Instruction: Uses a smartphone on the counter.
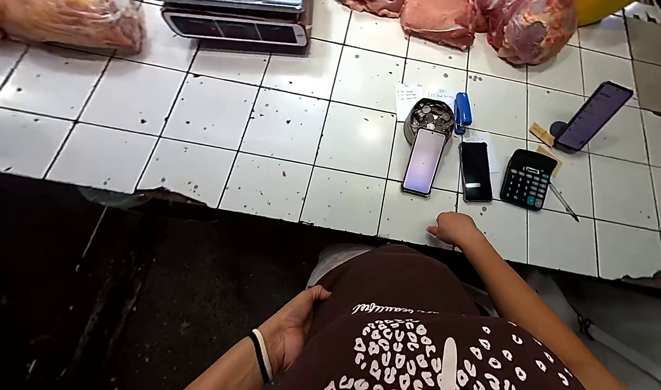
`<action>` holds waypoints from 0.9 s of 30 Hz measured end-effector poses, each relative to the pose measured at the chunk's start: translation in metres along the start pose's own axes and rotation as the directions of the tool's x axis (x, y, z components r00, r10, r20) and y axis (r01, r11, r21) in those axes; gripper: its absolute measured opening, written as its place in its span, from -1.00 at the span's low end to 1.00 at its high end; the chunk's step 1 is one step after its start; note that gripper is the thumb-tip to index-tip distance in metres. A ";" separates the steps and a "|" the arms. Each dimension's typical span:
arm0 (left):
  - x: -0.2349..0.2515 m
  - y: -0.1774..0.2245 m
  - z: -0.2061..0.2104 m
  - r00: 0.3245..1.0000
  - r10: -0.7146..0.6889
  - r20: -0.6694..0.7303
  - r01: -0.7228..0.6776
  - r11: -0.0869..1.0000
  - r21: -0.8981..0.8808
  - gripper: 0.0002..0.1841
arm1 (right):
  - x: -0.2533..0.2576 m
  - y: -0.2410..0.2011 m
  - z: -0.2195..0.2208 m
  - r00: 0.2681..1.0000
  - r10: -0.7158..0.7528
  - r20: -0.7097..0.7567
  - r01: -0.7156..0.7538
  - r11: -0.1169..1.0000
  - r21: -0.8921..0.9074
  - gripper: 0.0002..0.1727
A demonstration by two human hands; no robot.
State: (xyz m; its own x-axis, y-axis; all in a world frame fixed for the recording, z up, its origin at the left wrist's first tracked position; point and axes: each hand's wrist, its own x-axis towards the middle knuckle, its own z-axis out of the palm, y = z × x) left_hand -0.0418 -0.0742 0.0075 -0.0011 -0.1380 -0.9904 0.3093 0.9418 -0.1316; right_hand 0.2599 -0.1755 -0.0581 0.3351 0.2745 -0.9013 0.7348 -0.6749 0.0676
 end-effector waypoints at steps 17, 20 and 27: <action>0.022 -0.142 0.035 0.997 0.079 0.019 -0.059 0.870 -0.490 -0.69 | 0.004 -0.013 -0.021 0.966 -0.171 0.194 0.243 0.851 -0.464 -0.28; 0.024 -0.155 0.038 0.996 0.093 0.016 -0.068 0.826 -0.559 -0.71 | 0.004 -0.020 -0.018 0.970 -0.157 0.188 0.234 0.817 -0.527 -0.28; 0.017 -0.146 0.039 0.996 0.089 0.012 -0.066 0.823 -0.565 -0.74 | 0.005 -0.019 -0.020 0.969 -0.152 0.193 0.231 0.828 -0.511 -0.27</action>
State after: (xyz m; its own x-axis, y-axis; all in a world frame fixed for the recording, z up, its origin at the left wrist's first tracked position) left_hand -0.0498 -0.2261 0.0111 0.0384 -0.0575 -0.9976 -0.2824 0.9570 -0.0660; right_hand 0.2594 -0.1474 -0.0558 0.0996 0.2365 -0.9665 0.9871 -0.1455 0.0661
